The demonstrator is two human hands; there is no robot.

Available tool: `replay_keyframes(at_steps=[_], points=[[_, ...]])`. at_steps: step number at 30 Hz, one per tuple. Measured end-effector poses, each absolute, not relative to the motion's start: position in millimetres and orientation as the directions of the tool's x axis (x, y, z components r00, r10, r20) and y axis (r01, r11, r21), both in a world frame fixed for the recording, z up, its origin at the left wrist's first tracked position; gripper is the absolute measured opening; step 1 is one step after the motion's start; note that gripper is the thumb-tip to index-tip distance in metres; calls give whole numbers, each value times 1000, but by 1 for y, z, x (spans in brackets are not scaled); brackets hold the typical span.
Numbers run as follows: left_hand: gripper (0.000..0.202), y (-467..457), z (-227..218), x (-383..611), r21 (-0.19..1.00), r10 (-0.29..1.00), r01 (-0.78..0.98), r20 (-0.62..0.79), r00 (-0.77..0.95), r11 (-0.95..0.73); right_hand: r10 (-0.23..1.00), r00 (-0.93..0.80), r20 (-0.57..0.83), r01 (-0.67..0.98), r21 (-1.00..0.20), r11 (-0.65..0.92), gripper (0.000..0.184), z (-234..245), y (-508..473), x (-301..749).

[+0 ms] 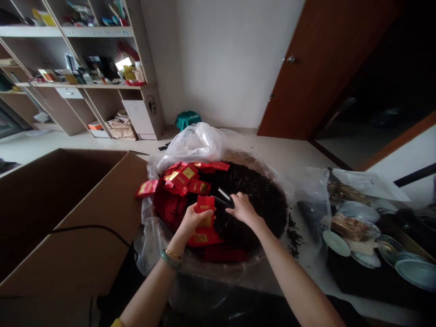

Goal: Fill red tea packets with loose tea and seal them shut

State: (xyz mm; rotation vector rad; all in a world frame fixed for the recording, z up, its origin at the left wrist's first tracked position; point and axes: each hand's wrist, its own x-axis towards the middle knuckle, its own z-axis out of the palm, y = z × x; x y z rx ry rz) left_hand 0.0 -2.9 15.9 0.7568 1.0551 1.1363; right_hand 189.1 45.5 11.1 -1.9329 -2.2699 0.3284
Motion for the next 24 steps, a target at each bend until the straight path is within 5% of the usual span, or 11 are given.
replay_keyframes(at_steps=[4,9,24], points=[[52,-2,16,-2,899,962,-345,-264,69,271,970,-221,101,772,-589,237,51,27,53,206],[49,-2,14,1,906,965,-332,-246,91,262,928,-372,21,512,-829,224,53,53,46,215],[43,1,-1,6,950,965,-211,-198,171,232,940,-339,40,673,-688,272,31,73,22,184]])
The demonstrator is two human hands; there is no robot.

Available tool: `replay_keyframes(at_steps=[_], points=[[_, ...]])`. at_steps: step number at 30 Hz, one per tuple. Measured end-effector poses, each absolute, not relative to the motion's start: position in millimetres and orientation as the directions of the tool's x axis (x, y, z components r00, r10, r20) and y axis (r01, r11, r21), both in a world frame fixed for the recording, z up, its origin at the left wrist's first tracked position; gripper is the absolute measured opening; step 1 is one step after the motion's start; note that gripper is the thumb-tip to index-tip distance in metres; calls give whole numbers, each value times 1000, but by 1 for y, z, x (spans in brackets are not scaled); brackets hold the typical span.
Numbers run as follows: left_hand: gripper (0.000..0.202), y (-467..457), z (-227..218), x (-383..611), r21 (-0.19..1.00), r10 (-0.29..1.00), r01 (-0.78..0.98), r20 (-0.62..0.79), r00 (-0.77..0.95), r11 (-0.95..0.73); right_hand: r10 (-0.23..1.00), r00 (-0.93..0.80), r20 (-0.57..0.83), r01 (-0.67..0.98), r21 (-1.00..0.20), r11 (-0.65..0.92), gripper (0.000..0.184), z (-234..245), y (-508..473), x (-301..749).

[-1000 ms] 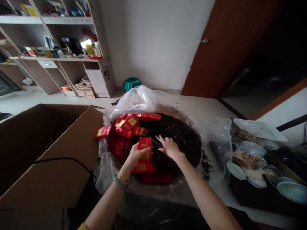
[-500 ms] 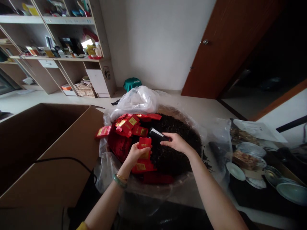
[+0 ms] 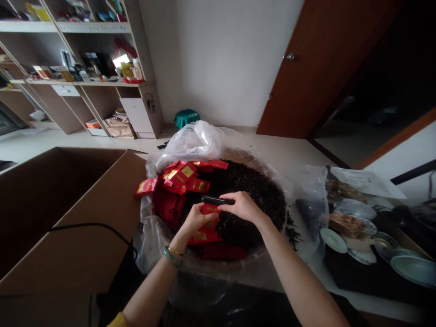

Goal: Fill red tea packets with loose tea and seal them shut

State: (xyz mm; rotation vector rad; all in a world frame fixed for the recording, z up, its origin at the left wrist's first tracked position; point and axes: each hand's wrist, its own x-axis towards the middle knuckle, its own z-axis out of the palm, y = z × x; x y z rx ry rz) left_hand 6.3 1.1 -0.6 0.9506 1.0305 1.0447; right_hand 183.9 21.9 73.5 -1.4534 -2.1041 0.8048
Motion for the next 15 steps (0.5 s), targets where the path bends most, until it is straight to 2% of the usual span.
replay_keyframes(at_steps=[11,15], points=[[49,1,1,6,953,967,-195,-204,151,231,936,-334,114,697,-638,327,27,65,23,182],[46,0,-1,4,958,971,-197,-181,154,210,934,-349,71,694,-650,309,40,70,22,183]])
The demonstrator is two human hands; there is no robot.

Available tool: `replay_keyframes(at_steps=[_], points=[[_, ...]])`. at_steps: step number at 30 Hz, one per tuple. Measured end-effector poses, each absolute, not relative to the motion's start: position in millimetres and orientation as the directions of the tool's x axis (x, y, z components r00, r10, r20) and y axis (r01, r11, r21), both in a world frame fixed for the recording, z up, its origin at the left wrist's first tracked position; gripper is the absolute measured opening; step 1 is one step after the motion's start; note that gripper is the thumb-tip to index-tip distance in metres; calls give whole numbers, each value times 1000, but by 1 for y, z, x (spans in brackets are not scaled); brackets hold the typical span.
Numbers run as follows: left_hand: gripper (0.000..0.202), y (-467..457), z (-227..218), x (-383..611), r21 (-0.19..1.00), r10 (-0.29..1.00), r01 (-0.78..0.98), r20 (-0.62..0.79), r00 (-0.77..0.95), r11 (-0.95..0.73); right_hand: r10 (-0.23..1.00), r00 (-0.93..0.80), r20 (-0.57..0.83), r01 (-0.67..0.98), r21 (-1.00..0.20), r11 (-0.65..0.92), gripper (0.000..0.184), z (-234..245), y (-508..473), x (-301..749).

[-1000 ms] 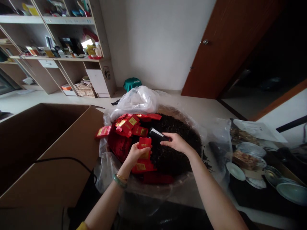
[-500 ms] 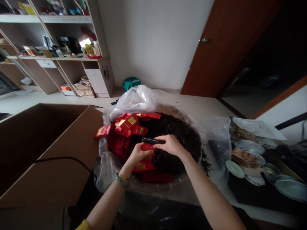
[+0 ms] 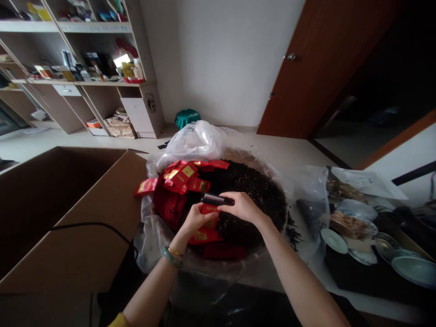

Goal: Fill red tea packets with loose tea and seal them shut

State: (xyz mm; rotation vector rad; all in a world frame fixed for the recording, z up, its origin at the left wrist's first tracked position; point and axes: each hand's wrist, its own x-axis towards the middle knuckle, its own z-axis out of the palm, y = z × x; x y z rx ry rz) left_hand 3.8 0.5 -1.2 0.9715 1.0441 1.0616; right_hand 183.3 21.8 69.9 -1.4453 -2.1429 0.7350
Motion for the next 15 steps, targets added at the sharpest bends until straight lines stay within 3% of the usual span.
replay_keyframes(at_steps=[3,10,15], points=[[45,1,-2,2,967,980,-199,-129,151,158,922,-386,26,694,-650,309,49,74,21,185],[43,-2,0,5,970,976,-171,-143,167,172,912,-408,35,681,-654,330,31,76,20,183],[42,-3,4,7,969,977,-174,-152,147,177,922,-382,66,687,-647,331,32,74,19,181]])
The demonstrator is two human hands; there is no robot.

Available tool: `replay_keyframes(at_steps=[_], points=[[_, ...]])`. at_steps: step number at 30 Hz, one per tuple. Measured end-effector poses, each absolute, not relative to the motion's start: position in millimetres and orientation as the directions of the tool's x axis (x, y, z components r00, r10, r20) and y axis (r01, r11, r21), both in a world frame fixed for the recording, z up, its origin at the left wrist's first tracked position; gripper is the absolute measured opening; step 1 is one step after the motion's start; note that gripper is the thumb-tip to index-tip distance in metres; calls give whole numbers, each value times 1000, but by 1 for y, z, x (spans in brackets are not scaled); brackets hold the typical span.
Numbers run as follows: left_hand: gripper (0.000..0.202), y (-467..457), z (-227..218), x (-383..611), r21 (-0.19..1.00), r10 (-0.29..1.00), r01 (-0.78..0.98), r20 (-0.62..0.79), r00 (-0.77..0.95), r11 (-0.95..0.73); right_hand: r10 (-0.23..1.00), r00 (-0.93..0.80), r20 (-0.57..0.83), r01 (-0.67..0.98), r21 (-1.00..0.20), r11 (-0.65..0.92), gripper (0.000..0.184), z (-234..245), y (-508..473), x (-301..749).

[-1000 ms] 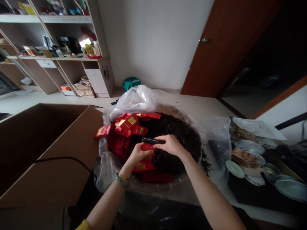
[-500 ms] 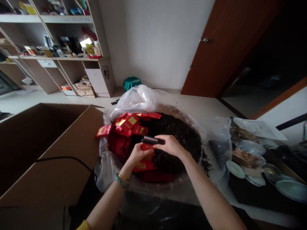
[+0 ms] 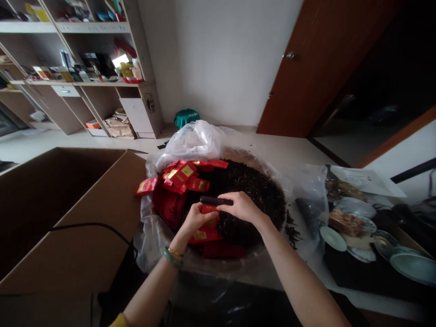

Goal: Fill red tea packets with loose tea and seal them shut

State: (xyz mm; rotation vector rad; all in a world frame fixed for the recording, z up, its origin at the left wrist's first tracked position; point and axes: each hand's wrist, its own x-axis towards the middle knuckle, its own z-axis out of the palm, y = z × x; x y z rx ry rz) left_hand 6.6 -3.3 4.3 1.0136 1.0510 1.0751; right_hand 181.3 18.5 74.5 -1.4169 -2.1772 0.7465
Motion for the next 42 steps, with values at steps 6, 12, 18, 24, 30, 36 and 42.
replay_keyframes(at_steps=[6,12,18,24,30,36,42], points=[[43,-4,8,7,966,973,-174,-164,160,192,917,-388,94,678,-645,353,29,75,17,181],[43,-4,6,8,968,973,-170,-159,167,187,910,-399,111,683,-626,376,32,74,18,182],[45,-4,9,8,967,976,-177,-160,150,185,909,-403,104,672,-640,371,29,77,17,182],[45,-4,7,8,970,977,-170,-150,153,175,915,-386,117,684,-630,369,30,75,17,181],[43,-5,12,9,981,990,-149,-111,83,122,925,-360,120,703,-617,354,29,72,17,180],[40,0,16,9,981,999,-191,-33,25,37,929,-360,89,654,-686,319,37,70,25,186],[35,0,16,9,973,996,-229,-50,-79,31,988,-132,86,812,-562,157,43,44,47,210]])
